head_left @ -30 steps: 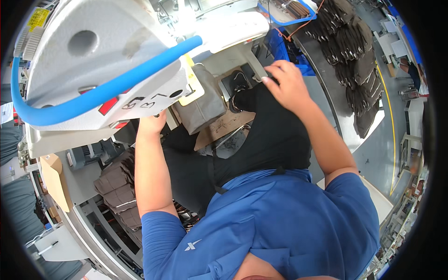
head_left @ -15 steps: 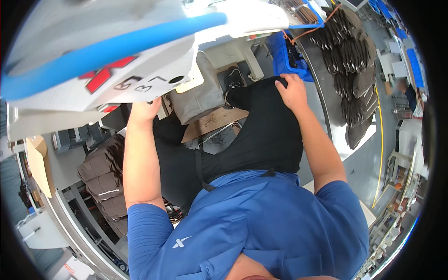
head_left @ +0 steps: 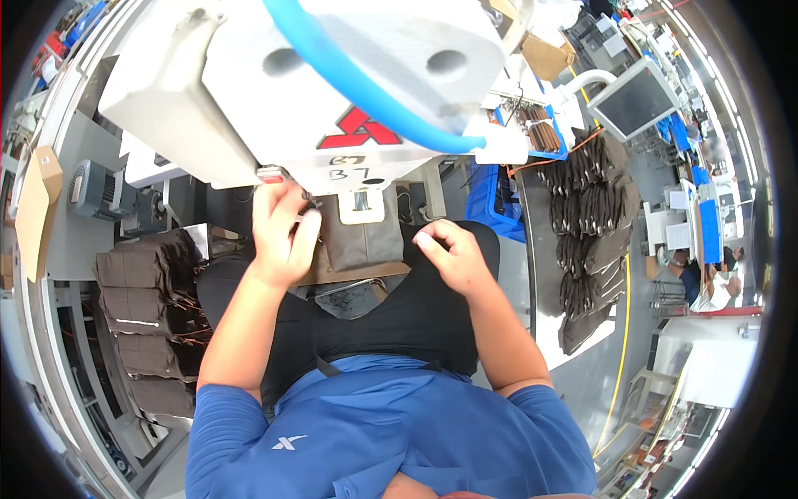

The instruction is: Sewing and assembling components onto leather pouches using an industrial sewing machine.

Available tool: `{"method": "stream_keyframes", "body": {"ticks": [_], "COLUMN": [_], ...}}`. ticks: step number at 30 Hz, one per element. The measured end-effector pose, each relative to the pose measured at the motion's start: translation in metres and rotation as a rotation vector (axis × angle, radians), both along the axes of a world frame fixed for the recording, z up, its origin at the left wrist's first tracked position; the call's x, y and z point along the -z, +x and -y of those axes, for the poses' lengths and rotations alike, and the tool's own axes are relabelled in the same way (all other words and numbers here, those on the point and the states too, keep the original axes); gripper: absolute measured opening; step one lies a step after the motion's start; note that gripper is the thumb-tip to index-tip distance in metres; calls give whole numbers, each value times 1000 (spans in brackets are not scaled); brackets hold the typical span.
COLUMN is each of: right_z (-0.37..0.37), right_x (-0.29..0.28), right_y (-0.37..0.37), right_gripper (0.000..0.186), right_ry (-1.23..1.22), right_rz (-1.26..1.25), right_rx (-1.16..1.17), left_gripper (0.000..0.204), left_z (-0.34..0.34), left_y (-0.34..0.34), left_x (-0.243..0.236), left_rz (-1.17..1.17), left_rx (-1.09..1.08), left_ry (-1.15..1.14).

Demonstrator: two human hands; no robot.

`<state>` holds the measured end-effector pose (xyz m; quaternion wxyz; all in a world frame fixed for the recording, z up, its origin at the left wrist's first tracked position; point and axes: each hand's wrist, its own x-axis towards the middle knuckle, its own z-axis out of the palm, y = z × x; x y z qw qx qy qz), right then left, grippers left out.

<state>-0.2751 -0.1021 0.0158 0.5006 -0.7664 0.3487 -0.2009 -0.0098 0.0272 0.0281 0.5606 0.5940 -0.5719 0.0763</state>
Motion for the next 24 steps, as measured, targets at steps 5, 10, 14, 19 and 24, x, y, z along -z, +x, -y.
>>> {"method": "stream_keyframes", "body": {"ticks": [5, 10, 14, 19, 24], "right_z": [-20, -23, -23, -27, -21], "right_x": [-39, -33, -38, -41, -45], "right_y": [33, 38, 42, 41, 46], "right_gripper": [28, 33, 32, 31, 33], "right_ry": [69, 265, 288, 304, 274], "right_rz": [164, 248, 365, 391, 282], "right_rx": [-144, -112, -103, -104, -109], "left_gripper": [36, 28, 21, 15, 16], "left_z": [-43, -39, -32, -34, -31], "left_y": [-25, -35, -38, -45, -38], "left_x": [-3, -4, -10, -14, -11], "left_rz": [399, 452, 468, 438, 414], "left_rx": [60, -1, -35, -39, -68], "left_ry": [-88, -53, -39, -63, 14]}}
